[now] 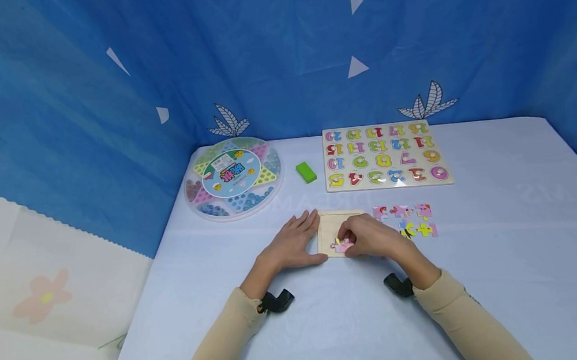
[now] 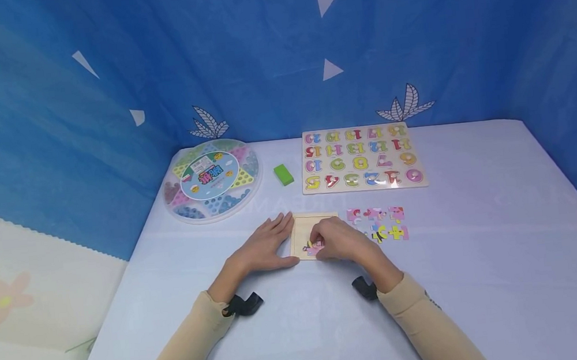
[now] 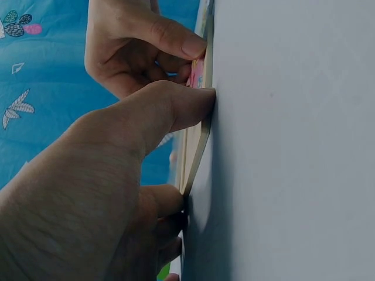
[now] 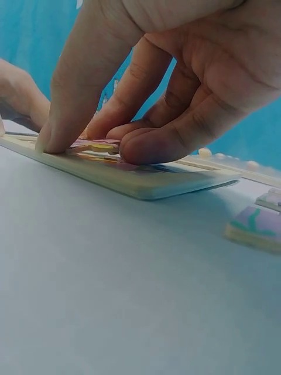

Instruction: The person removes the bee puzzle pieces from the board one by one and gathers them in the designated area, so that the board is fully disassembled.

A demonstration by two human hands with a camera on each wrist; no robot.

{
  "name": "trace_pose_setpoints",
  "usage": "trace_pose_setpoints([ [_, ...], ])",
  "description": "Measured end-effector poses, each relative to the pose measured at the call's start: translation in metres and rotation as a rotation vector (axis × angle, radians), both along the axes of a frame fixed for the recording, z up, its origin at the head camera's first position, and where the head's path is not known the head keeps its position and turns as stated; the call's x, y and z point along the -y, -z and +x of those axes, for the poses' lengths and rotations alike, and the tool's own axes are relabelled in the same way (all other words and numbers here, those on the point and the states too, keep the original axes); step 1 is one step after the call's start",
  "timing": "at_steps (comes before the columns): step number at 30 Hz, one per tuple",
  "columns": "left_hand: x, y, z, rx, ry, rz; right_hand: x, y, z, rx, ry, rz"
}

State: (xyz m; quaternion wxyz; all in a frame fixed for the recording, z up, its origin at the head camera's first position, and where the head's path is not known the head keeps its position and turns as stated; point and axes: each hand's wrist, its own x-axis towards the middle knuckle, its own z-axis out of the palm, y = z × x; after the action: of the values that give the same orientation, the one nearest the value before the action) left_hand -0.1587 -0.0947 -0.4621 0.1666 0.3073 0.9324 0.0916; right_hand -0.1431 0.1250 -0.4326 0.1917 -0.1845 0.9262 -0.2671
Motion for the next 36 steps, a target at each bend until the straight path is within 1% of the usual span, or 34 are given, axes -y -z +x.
trace_pose_setpoints([
  [8, 0.0002, 0.0023, -0.0012, -0.015, 0.01, 0.004, 0.0017, -0.0037, 0.0036, -0.046, -0.033, 0.058],
  [13, -0.0004, 0.0015, -0.0012, -0.015, 0.008, 0.002, 0.0009, -0.0047, 0.0029, -0.045, -0.028, 0.048],
  [29, -0.0001, -0.0005, -0.0009, -0.002, 0.006, 0.005, -0.0045, -0.0037, 0.0022, -0.033, -0.034, -0.039],
  [36, 0.0003, -0.0014, 0.0003, 0.003, 0.007, 0.004, -0.0073, -0.0033, 0.0019, -0.018, -0.021, -0.039],
])
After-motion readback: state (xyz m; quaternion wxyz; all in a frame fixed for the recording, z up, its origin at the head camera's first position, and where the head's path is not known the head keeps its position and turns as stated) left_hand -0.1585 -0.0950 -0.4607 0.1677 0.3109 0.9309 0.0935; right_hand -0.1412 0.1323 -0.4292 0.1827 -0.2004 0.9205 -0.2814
